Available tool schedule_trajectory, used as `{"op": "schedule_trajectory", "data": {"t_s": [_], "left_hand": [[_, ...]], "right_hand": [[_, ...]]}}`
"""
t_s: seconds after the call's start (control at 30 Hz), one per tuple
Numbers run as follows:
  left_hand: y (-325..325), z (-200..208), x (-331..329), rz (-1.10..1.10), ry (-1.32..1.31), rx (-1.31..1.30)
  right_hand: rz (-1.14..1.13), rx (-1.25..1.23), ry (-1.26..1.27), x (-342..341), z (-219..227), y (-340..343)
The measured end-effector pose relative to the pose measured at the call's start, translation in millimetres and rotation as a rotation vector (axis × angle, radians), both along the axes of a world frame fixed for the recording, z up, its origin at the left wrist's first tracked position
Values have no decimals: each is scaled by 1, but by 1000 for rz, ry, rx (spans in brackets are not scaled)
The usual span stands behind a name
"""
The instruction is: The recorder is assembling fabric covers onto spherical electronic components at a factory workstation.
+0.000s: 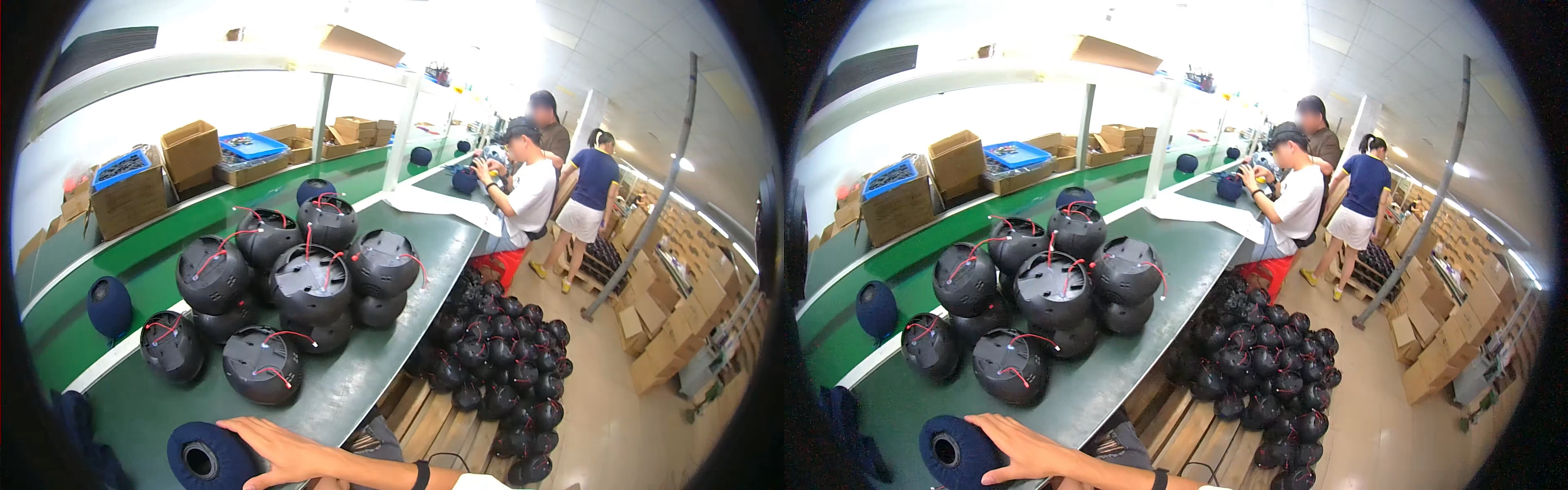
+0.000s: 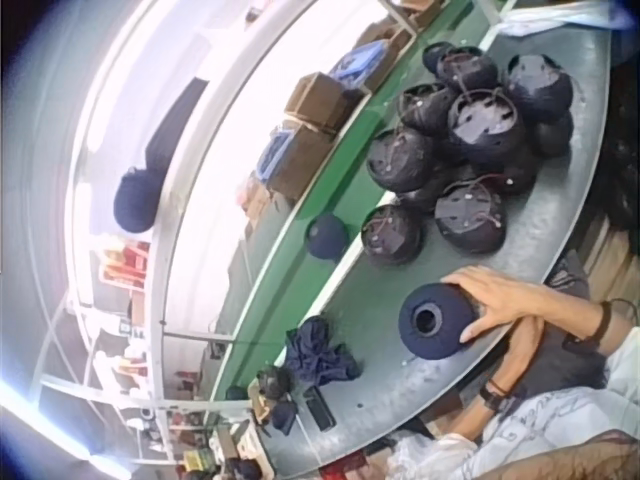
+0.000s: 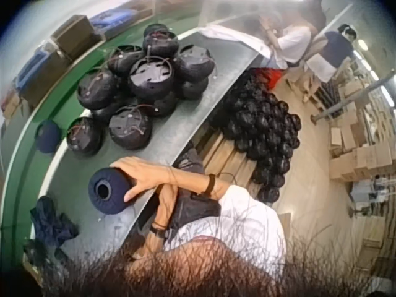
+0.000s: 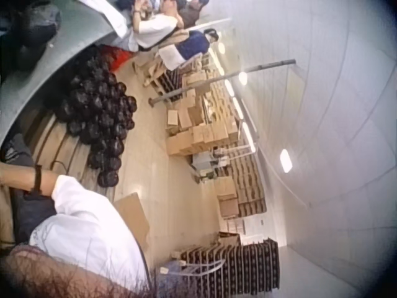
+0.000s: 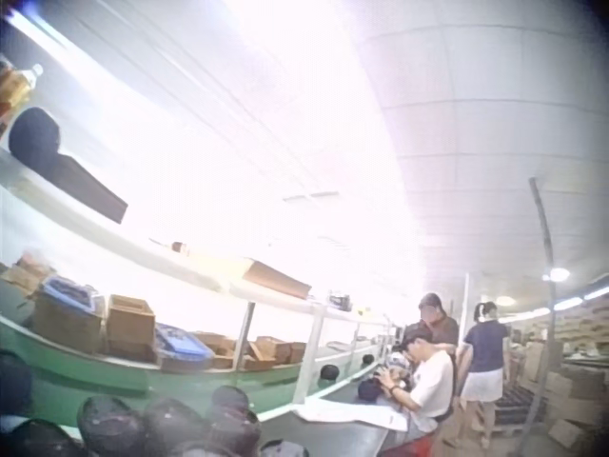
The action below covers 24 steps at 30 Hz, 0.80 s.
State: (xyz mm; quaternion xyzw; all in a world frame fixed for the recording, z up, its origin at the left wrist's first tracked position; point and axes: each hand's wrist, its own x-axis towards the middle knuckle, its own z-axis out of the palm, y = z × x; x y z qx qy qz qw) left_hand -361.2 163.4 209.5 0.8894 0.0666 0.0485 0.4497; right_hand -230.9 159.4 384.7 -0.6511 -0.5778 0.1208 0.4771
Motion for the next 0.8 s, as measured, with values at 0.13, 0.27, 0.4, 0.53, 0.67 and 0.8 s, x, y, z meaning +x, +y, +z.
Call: {"op": "schedule_trajectory", "data": {"t_s": [0.13, 0.27, 0.4, 0.53, 0.67, 0.8], "left_hand": [[-7, 8, -5, 41, -8, -17], [-10, 27, -13, 134, -48, -109], [-14, 46, -12, 117, -96, -112], [-10, 70, -15, -13, -197, -146], [9, 79, -10, -118, 142, -324], [16, 66, -4, -99, 239, -332]], "right_hand": [[-21, 38, -17, 0, -3, 0], [58, -83, 77, 3, -7, -1], [54, -71, 63, 5, -9, -2], [63, -95, 62, 5, -9, -2], [46, -73, 52, 5, -10, -1], [52, -73, 60, 5, -12, -1]]}}
